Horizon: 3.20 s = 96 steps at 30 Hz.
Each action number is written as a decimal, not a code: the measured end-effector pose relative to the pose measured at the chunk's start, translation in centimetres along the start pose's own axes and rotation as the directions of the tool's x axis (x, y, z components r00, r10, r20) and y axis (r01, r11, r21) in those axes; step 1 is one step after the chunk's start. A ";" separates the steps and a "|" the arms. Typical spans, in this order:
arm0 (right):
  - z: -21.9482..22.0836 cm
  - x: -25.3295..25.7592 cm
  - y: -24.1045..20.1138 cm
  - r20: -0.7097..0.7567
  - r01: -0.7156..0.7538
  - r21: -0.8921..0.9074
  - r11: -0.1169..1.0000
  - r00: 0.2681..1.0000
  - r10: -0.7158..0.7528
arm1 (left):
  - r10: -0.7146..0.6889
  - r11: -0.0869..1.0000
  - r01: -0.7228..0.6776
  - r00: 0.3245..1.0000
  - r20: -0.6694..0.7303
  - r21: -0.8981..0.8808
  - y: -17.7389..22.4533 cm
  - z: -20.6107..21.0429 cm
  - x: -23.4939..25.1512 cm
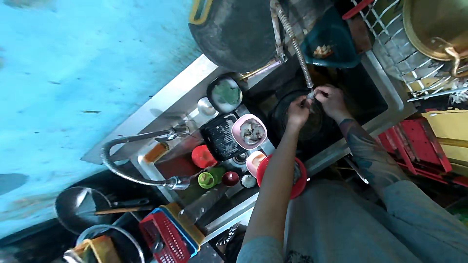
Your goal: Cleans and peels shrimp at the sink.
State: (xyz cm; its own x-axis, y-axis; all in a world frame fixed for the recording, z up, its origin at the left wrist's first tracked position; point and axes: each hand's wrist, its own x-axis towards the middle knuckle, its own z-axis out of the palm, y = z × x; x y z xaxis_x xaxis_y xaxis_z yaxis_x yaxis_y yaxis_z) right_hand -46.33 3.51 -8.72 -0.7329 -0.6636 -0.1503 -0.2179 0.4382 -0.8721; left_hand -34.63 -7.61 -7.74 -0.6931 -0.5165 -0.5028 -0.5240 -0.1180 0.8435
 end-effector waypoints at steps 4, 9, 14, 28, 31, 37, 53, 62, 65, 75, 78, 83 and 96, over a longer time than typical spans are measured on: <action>0.8 -0.1 -0.2 0.013 -0.179 0.351 0.919 0.982 0.186 | 0.008 1.000 -0.008 1.000 0.006 -0.012 0.4 -0.1 0.2; 1.3 -0.3 0.1 0.009 -0.199 0.437 0.877 0.976 0.217 | 0.016 1.000 -0.016 1.000 0.012 0.000 0.0 -0.3 -0.1; 0.1 0.5 0.5 -0.013 -0.147 0.236 0.961 0.988 0.155 | -0.015 1.000 0.015 1.000 -0.002 -0.005 -1.7 -0.7 -0.1; 0.3 -0.2 0.8 0.167 -0.065 0.314 0.947 0.986 0.013 | 0.233 0.942 -0.252 0.967 -0.107 -0.223 -4.5 -2.9 -1.4; 0.4 -0.4 1.1 0.181 -0.045 0.387 0.921 0.983 -0.028 | 0.293 0.924 -0.312 0.949 -0.115 -0.222 -4.3 -3.2 -1.5; 0.1 -0.9 2.5 0.203 -0.027 0.294 0.956 0.979 -0.035 | 0.380 0.897 -0.403 0.913 -0.145 -0.184 -3.7 -3.5 -1.9; 1.1 -2.4 3.5 0.514 0.033 -0.539 0.841 0.804 0.298 | 0.425 0.888 -0.445 0.891 -0.163 -0.118 -3.4 -8.9 -3.6; 2.5 -5.2 -1.2 0.577 0.244 -0.227 0.943 0.814 -0.072 | 0.019 0.999 -0.015 0.993 -0.120 0.030 -0.7 -10.4 -4.1; 3.8 -8.1 -3.8 0.674 0.370 -0.003 0.929 0.687 -0.272 | 0.029 1.000 -0.028 0.982 -0.184 0.006 0.0 -11.4 -3.7; 2.7 -11.6 -4.8 0.490 0.060 0.243 0.968 0.854 -0.176 | -0.002 1.000 0.002 0.999 -0.033 0.008 1.3 -7.3 -2.2; -0.8 -10.6 -2.9 0.399 -0.128 0.208 0.970 0.916 0.036 | 0.026 0.999 -0.026 1.000 -0.006 -0.045 1.1 -4.3 -1.0; -2.7 -8.2 0.8 0.291 -0.362 0.231 0.903 0.911 0.291 | 0.108 0.990 -0.105 0.994 0.026 -0.095 0.7 -1.2 0.6; -0.2 -2.9 2.4 0.112 -0.152 0.442 0.884 0.987 0.114 | 0.216 0.944 -0.199 0.976 0.037 -0.264 -0.2 -1.3 0.6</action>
State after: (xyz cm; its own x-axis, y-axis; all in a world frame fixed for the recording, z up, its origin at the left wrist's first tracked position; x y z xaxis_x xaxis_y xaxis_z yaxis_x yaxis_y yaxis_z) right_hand -44.82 6.61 -10.24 -0.6758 -0.6732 -0.3000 0.2043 0.2200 -0.9539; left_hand -34.27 -8.97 -7.94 -0.8076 -0.4983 -0.3155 -0.2263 -0.2321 0.9460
